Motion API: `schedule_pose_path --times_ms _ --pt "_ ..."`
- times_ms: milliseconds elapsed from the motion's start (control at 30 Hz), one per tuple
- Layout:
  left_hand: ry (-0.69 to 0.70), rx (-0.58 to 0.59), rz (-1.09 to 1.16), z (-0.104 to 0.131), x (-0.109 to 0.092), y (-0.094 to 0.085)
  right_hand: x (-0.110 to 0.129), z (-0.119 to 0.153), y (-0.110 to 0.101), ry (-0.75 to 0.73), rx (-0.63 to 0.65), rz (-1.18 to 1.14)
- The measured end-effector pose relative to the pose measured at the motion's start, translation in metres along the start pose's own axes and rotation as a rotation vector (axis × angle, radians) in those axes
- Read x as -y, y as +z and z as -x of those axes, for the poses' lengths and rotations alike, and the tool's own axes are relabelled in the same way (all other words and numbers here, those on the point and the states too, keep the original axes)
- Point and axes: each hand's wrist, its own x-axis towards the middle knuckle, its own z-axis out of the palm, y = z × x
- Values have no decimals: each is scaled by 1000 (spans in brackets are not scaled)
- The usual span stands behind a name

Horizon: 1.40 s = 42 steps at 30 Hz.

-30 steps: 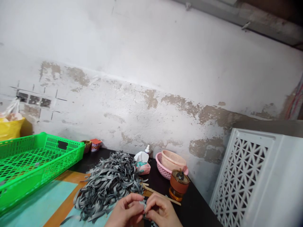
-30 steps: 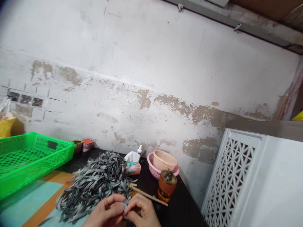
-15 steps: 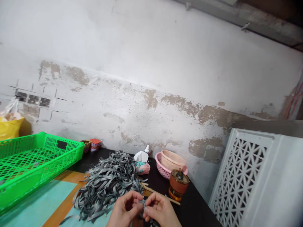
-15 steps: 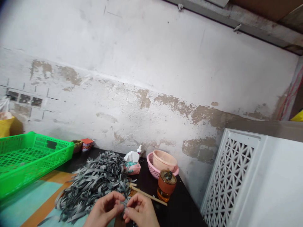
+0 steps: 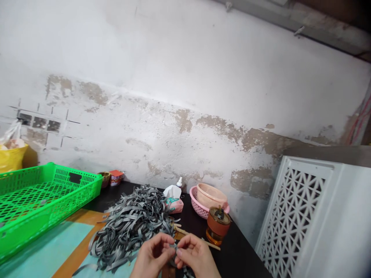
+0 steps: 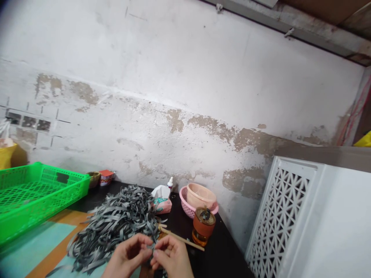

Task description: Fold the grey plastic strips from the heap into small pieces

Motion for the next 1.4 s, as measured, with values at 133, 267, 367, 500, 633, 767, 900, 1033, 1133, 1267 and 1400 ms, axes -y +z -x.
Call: schedule_pose_path --times_ms 133,267,367,500,633,767,900,1033,1133,1267,1400 --pt "5 126 21 -1 -4 -2 6 1 0 27 -4 -57" --pt "173 121 -213 0 -4 -8 10 4 2 27 29 -131" --pt "227 134 -263 0 -3 -11 12 6 4 57 33 -188" --pt "183 135 -215 1 -4 -10 13 7 5 83 30 -242" --pt "147 146 -253 3 -9 -6 14 9 6 84 35 -270" --pt "141 148 -277 4 -10 -4 16 10 6 90 36 -280" --pt "153 146 -285 5 -11 -4 16 9 5 101 31 -291" --pt "158 146 -310 7 -16 -2 17 10 6 96 22 -276" --pt "163 165 -372 9 -19 0 16 9 5 43 10 -215" --pt "128 127 -395 10 -18 2 14 8 4 -28 -12 -92" --pt "97 71 -372 9 -13 1 12 7 5 -21 -3 -69"
